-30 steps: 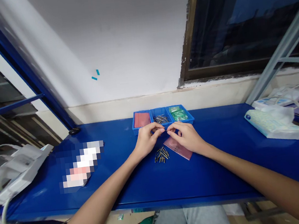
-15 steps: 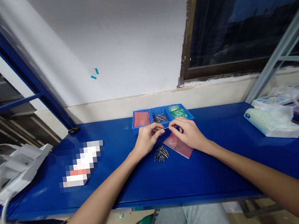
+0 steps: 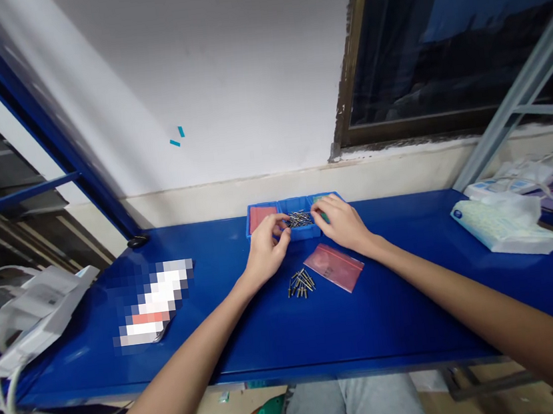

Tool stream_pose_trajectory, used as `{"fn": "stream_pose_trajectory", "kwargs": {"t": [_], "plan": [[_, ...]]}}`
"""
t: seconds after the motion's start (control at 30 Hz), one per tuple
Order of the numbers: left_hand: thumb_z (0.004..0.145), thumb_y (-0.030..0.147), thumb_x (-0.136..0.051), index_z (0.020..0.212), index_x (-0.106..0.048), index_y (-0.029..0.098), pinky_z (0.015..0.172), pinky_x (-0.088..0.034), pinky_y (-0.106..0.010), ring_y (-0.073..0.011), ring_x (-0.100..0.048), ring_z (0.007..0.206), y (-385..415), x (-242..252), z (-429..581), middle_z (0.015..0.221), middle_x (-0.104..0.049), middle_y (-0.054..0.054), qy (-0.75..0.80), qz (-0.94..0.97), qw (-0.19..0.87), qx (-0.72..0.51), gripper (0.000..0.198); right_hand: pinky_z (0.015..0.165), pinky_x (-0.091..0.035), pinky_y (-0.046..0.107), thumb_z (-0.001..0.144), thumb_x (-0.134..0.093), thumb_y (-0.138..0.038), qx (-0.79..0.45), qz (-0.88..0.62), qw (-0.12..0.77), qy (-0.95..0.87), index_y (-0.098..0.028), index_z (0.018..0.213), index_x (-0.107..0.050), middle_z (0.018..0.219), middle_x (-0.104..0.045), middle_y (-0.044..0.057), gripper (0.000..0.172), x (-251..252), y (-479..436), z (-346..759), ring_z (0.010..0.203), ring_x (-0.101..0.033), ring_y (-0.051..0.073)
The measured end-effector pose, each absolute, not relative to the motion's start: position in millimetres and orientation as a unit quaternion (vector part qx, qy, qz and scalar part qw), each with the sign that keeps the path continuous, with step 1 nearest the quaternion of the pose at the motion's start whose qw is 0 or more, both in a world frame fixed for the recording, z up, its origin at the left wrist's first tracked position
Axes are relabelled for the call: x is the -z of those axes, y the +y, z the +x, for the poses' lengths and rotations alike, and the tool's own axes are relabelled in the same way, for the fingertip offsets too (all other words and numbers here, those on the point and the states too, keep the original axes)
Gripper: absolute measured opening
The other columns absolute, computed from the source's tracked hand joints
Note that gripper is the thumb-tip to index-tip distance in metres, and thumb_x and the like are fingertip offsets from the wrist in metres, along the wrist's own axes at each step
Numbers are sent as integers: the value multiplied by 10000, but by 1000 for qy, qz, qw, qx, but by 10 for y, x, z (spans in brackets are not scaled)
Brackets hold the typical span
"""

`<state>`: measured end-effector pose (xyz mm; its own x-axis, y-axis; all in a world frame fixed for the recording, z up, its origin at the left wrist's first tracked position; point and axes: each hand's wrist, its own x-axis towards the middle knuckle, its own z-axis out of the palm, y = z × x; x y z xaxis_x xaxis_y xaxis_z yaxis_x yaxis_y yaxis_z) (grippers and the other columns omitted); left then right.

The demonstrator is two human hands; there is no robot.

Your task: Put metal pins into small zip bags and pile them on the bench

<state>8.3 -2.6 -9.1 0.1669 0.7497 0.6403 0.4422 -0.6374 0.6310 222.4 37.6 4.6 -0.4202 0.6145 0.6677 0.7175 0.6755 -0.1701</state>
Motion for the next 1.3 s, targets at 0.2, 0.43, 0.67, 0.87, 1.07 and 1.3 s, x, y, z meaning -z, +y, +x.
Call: {"fn": "stream_pose_trajectory", "kwargs": {"t": [0.2, 0.43, 0.67, 0.87, 1.07, 1.3], "plan": [[931, 180, -509, 1083, -631, 162, 658, -483, -252, -136, -605, 724, 18, 38, -21, 876, -679, -45, 390, 789, 102, -464, 196, 869, -471, 416, 988, -444, -241, 99, -399, 319, -854, -177, 1006, -669, 998, -676, 116, 235, -37, 313, 2228, 1027, -560, 275], [888, 190, -541, 1015, -683, 158, 608, -473, -248, -132, -614, 628, 35, 0, -114, 733, -678, -17, 354, 863, 197, -302, 194, 796, -466, 352, 972, -471, -201, -43, -371, 285, -883, -199, 897, -663, 878, -682, 57, 206, 40, -129, 2291, 854, -611, 210], [830, 183, -586, 972, -719, 145, 559, -472, -238, -138, -623, 591, 61, 104, -84, 718, -706, -33, 339, 872, 267, -230, 198, 779, -472, 346, 969, -511, -212, -13, -353, 200, -914, -215, 904, -670, 906, -667, 71, 172, 72, -161, 2300, 942, -589, 232], [769, 84, -557, 826, -720, 147, 578, -465, -219, -125, -629, 605, -10, 15, -47, 737, -723, -28, 334, 881, 269, -202, 183, 765, -475, 347, 996, -502, -265, 56, -341, 183, -920, -216, 940, -674, 934, -664, 79, 188, -8, -253, 2308, 944, -592, 240], [795, 162, -620, 1003, -675, 170, 507, -428, -215, -135, -611, 542, -32, 3, -75, 673, -688, 1, 336, 887, 260, -179, 215, 741, -489, 365, 1021, -461, -301, 93, -335, 150, -925, -196, 904, -684, 875, -665, 102, 273, -14, -367, 2237, 885, -600, 257], [795, 218, -668, 939, -696, 171, 535, -436, -217, -142, -633, 589, -22, -40, -96, 695, -700, -7, 364, 886, 267, -109, 154, 807, -508, 363, 1024, -460, -290, 88, -334, 131, -929, -187, 1006, -695, 914, -674, 101, 257, 15, -370, 2217, 922, -622, 250]]}}
